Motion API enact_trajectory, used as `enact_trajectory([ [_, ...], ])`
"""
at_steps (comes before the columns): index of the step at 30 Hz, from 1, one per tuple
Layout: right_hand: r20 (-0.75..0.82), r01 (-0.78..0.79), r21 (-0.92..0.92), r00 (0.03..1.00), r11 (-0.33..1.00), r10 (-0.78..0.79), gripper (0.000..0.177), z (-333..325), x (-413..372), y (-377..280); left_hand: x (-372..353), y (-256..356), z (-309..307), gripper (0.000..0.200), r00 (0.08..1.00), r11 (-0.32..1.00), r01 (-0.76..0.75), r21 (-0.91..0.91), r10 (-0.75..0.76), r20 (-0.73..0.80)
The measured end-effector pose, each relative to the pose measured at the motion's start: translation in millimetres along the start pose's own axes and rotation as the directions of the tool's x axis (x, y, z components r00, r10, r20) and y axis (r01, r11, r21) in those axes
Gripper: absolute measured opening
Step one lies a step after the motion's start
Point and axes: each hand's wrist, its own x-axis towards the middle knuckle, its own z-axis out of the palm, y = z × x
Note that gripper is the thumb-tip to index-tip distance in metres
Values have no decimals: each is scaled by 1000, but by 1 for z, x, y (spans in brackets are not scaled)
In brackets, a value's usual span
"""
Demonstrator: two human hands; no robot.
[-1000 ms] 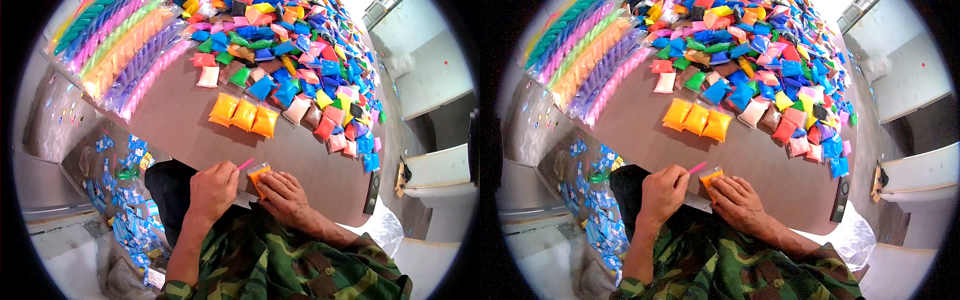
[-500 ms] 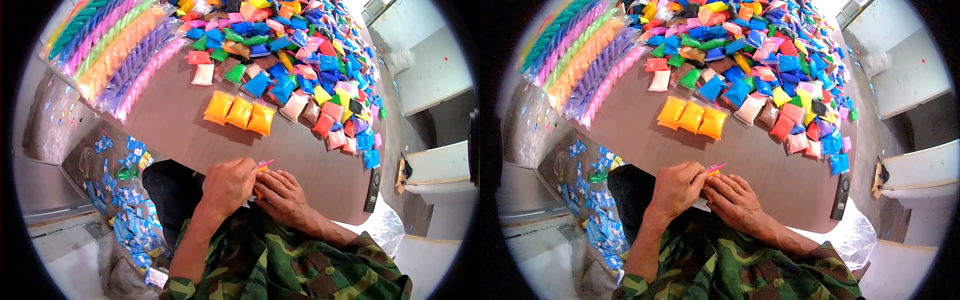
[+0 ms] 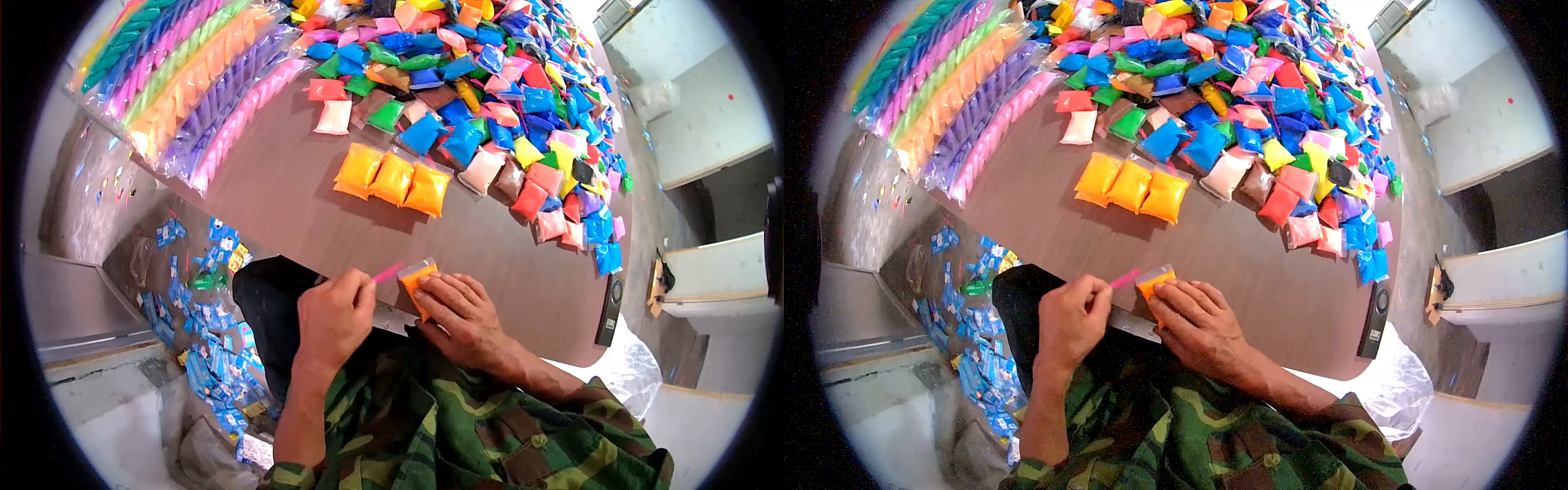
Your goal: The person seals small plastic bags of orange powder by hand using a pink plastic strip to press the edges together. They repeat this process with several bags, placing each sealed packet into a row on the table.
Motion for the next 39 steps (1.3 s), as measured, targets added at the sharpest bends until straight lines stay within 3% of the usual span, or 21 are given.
enact_trajectory([
  [2, 4, -1, 6, 1000, 1000, 1, 51, -1, 1, 0, 4, 1, -3, 8, 998, 1000, 19, 0, -19, -52],
  [5, -12, -35, 17, 999, 999, 36, 51, 3, -3, -1, -3, 15, -3, 8, 999, 982, 43, -182, -44, -2],
  [9, -55, -18, 52, 998, 998, 21, 49, 1, -1, -1, -6, 9, 11, 9, 998, 998, -66, 6, 66, -12],
  [12, -86, -6, 70, 996, 998, 12, 48, 2, -2, 1, 1, 9, 3, 8, 999, 1000, 0, 29, 2, -45],
  [16, -116, 7, 85, 993, 996, 3, 46, 4, 0, 0, -3, 25, 3, 7, 998, 987, -55, -150, 57, 9],
  [19, -113, 6, 88, 994, 996, 4, 45, 4, -3, 2, -2, 18, 12, 9, 993, 993, -116, -1, 116, 9],
  [20, -109, 7, 88, 994, 996, 3, 45, 4, -3, 2, 0, 16, 10, 9, 997, 994, -72, 82, 70, 32],
  [23, -96, 0, 55, 995, 998, 5, 45, 1, -1, 0, 4, 13, 5, 10, 999, 996, -32, 79, 34, -25],
  [28, -123, -67, 32, 990, 997, 71, 45, -2, 0, -4, -6, 26, 3, 10, 996, 977, 33, -208, -15, 88],
  [31, -138, -60, 49, 988, 997, 67, 42, -2, -3, -2, -7, 20, 12, 10, 997, 997, -56, -53, 59, 58],
  [35, -143, -45, 35, 988, 998, 50, 39, -2, -3, -2, 2, 16, 9, 9, 998, 998, -41, 37, 43, -50],
  [39, -184, -59, 65, 980, 996, 70, 40, -1, 0, -4, -9, 29, 9, 9, 1000, 981, 23, -192, -22, 4],
])
